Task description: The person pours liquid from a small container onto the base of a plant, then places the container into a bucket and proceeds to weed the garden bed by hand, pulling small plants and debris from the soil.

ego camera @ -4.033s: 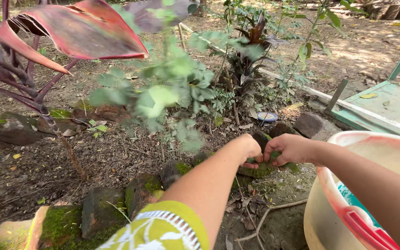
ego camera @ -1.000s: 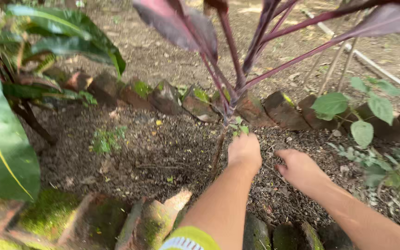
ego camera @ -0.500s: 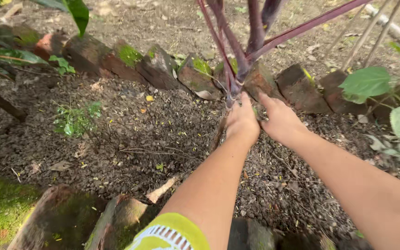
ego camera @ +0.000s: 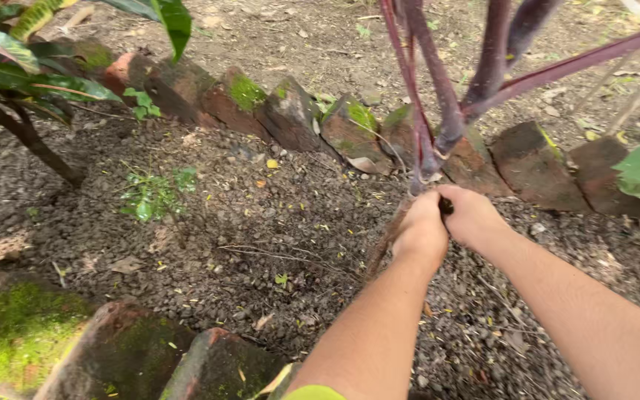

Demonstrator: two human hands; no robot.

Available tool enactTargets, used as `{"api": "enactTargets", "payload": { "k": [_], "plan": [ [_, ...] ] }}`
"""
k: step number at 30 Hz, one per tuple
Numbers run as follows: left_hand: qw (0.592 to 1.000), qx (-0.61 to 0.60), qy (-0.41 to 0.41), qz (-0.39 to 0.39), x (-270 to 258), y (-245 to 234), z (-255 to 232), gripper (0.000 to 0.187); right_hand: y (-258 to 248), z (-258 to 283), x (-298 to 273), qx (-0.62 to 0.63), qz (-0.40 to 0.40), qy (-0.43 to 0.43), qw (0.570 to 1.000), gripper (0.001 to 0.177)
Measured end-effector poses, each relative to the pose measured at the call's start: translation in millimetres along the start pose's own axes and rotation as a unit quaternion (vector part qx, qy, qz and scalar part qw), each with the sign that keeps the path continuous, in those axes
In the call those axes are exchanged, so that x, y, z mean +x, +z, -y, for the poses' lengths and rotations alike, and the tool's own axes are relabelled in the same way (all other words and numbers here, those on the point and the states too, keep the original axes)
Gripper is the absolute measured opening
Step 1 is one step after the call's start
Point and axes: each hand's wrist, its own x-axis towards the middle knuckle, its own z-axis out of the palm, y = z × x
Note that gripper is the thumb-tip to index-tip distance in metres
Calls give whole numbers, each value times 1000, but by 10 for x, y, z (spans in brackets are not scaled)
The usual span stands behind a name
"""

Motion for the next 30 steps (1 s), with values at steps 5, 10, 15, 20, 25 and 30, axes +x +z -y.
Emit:
{"api": "enactTargets", "payload": {
  "k": [5,10,15,20,25,30],
  "plan": [
    [990,54,110,-68,-27,2,61,47,107,0,4,0,-69,41,997,29],
    [1000,15,24,-6,-158,-98,-34,50,187,-123,82,-82,2,87,993,24],
    [993,106,42,-32,-41,-135,141,53,284,-55,-17,-75,23,86,993,25],
    [965,221,134,-54,130,-17,333,35,146,68,-131,-60,10,81,995,25],
    [847,439,290,-82,70,108,393,21,-231,37,-369,-21,11,128,992,28],
    [805,480,347,-30,-192,267,243,20,-578,-56,-832,-10,-49,85,995,28]
  ]
}}
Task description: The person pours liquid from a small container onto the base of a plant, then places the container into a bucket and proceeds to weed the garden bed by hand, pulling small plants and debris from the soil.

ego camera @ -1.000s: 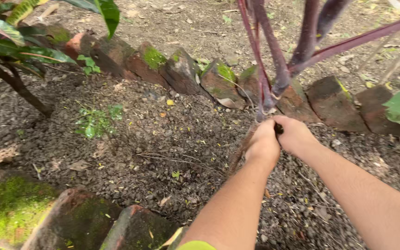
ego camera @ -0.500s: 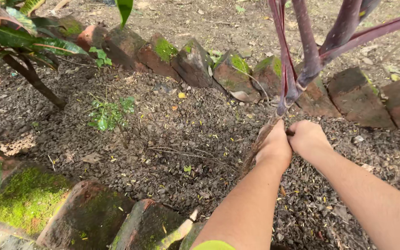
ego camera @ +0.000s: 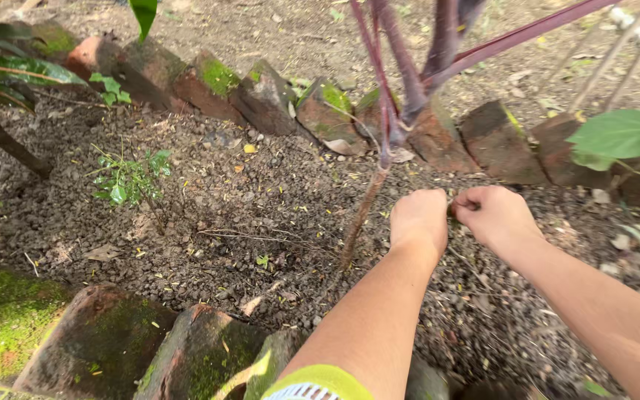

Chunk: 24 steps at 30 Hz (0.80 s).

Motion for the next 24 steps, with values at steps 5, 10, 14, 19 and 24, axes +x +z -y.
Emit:
{"api": "enactTargets", "payload": {
  "k": [5,10,14,19,24],
  "plan": [
    [986,78,110,94,-112,-200,-402,19,-463,-147,-524,-1,52,108,993,24],
    [948,174,255,75,-289,-317,-849,16,-881,-400,-919,58,61,156,984,20],
    [932,189,295,89,-354,-421,-1234,17,-1186,-663,-1081,42,47,148,987,19],
    [928,172,321,83,-558,-579,-1581,16,-1485,-1010,-1385,27,-38,-102,994,36],
    [861,243,435,98,-792,-711,-1900,18,-1470,-1113,-1674,297,156,80,938,19]
  ]
}}
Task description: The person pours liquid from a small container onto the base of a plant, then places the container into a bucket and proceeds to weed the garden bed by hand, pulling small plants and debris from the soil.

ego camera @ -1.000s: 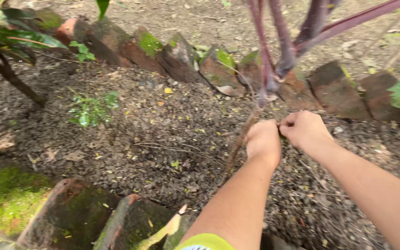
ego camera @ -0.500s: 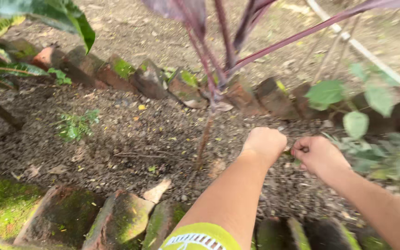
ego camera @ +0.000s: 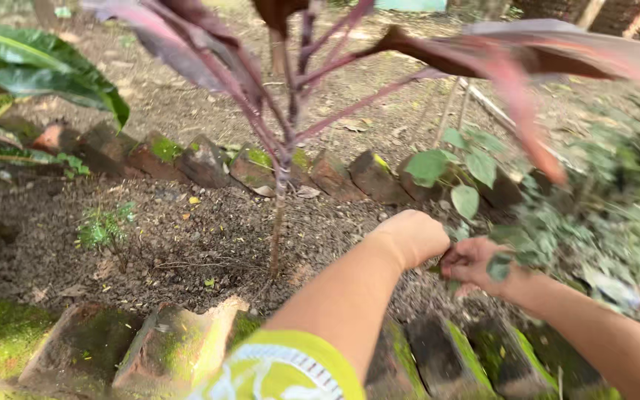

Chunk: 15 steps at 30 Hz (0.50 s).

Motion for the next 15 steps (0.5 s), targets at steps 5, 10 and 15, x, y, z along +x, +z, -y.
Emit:
{"api": "enactTargets", "payload": {
  "k": [5,10,15],
  "plan": [
    [960,-273,-69,14,-91,-107,-529,18,-78,22,-924,-14,-10,106,994,18],
    [992,-104,48,46,126,-132,-1086,21,-581,-14,-1481,-65,-36,97,993,18],
    [879,-438,-171,-83,372,-103,-1836,24,-1369,-555,-1726,-90,-66,117,987,16]
  ]
}}
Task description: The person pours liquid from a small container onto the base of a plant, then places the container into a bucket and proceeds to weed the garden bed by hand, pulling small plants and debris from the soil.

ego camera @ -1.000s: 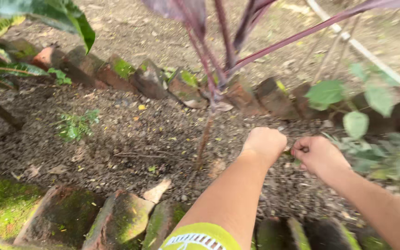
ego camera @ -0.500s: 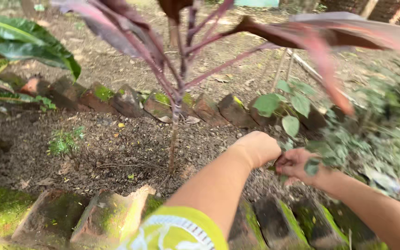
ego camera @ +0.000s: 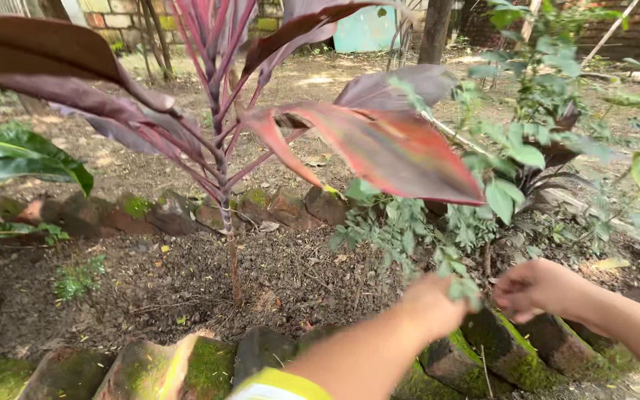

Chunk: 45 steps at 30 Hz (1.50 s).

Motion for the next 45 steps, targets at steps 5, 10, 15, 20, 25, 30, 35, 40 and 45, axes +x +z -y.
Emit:
{"api": "enactTargets", "payload": {
  "k": [5,10,15,20,25,30,35,40,45],
  "plan": [
    [983,135,11,121,77,477,-492,22,-32,-954,10,51,15,45,998,12],
    [930,314,79,172,165,804,-654,21,-21,-1492,-193,75,54,40,995,11],
    [903,351,80,237,236,998,-624,24,58,-1276,-303,-41,35,18,998,12],
    [886,351,59,297,212,1164,-648,27,232,-1197,-375,-174,96,48,979,22],
    [887,343,67,301,206,1297,-623,28,224,-1465,-277,-223,84,-3,971,25],
    [886,335,67,315,245,1263,-668,32,263,-1460,-226,-327,66,-43,942,29],
    [898,326,68,288,240,1245,-629,29,253,-1068,-431,-129,99,137,977,26],
    [904,312,68,285,228,1240,-572,29,225,-1238,-294,-111,67,51,990,16],
    [916,291,62,269,275,1128,-613,28,230,-1140,-155,-39,16,56,998,16]
  ]
}}
